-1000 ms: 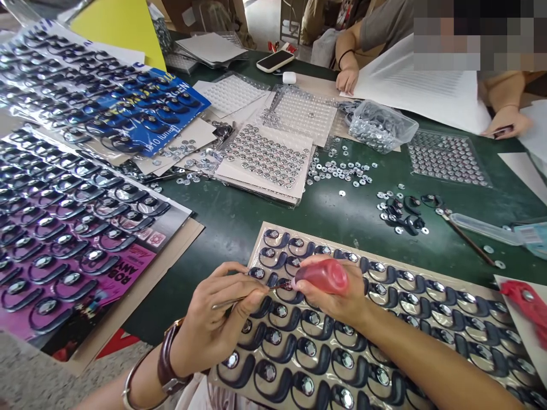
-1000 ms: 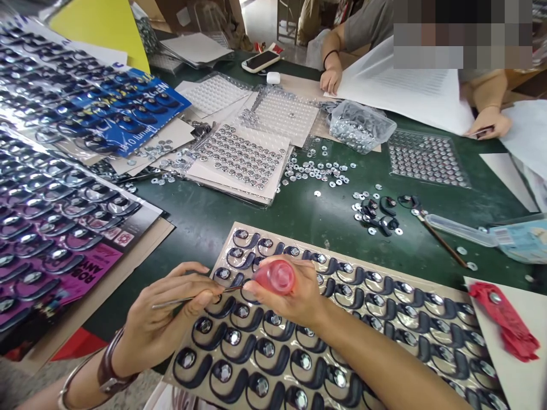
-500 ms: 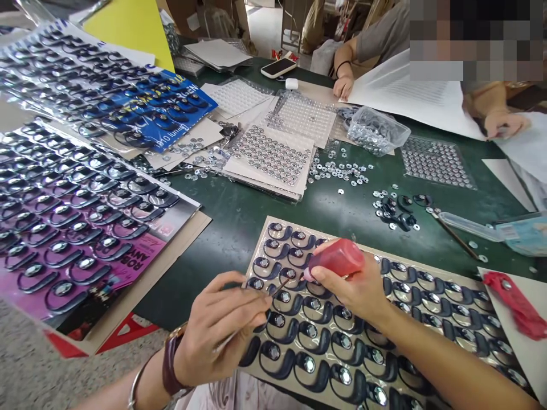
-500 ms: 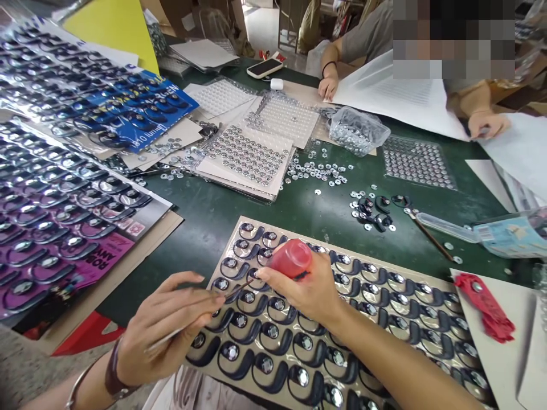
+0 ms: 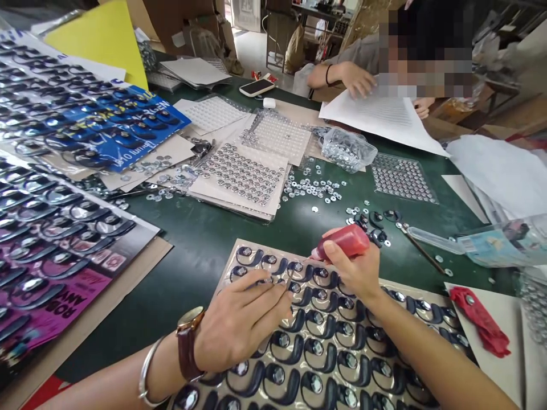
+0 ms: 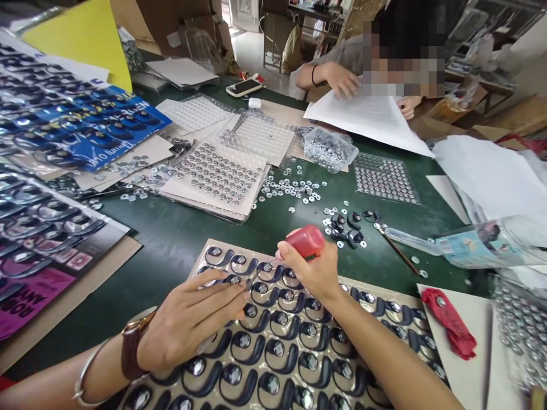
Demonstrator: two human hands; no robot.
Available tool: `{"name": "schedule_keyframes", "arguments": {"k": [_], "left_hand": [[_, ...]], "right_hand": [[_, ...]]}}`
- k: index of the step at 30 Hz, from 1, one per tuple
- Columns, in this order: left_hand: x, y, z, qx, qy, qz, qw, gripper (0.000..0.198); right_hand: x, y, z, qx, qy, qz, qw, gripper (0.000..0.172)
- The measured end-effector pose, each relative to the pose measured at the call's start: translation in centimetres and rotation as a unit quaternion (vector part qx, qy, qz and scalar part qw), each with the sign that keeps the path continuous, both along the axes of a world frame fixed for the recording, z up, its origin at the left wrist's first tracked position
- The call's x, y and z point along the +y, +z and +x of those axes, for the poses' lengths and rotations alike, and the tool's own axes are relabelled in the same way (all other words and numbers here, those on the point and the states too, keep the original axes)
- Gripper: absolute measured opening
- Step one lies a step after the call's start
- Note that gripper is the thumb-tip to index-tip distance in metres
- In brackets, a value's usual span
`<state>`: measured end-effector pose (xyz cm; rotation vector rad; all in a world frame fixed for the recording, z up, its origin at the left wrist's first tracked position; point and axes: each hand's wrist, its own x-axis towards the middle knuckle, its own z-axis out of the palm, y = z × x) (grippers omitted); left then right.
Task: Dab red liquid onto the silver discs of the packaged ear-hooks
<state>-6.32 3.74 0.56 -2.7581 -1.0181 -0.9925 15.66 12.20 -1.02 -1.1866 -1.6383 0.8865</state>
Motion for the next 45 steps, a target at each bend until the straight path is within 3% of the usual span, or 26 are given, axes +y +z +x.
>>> {"name": "schedule_keyframes", "arguments": {"k": [4, 11, 16, 23, 35, 45], "left_hand": [[1.1, -0.1, 0.8, 0.004, -0.012, -0.007, 1.0, 0.022], [0.5, -0.9, 1.1, 0.077, -0.035, 0.015, 0.996, 0.022], [-0.4, -1.5, 1.3, 0.118, -0.034, 0.056, 0.991, 0.026], [-0.5, -1.5, 1.4, 0.12, -0.04, 0.053, 0.991, 0.029], [-0.2, -1.1, 1.3, 0.118, -0.052, 0.06, 0.99, 0.025], [0.1, -0.8, 1.3, 0.096, -0.043, 0.018, 0.994, 0.024]], "right_hand": [[0.4, -0.9, 0.1, -0.059, 0.014, 0.074, 0.995, 0.014], [0.3, -2.0, -0.1, -0.053, 0.036, 0.094, 0.993, 0.013], [0.3, -2.1, -0.2, -0.06, 0.063, 0.053, 0.995, 0.017], [0.1, -2.1, -0.2, -0.055, 0.071, 0.012, 0.996, 0.015], [0.3, -2.5, -0.3, -0.063, 0.043, 0.035, 0.996, 0.015], [0.2, -2.4, -0.4, -0.099, 0.017, 0.054, 0.994, 0.02]]}}
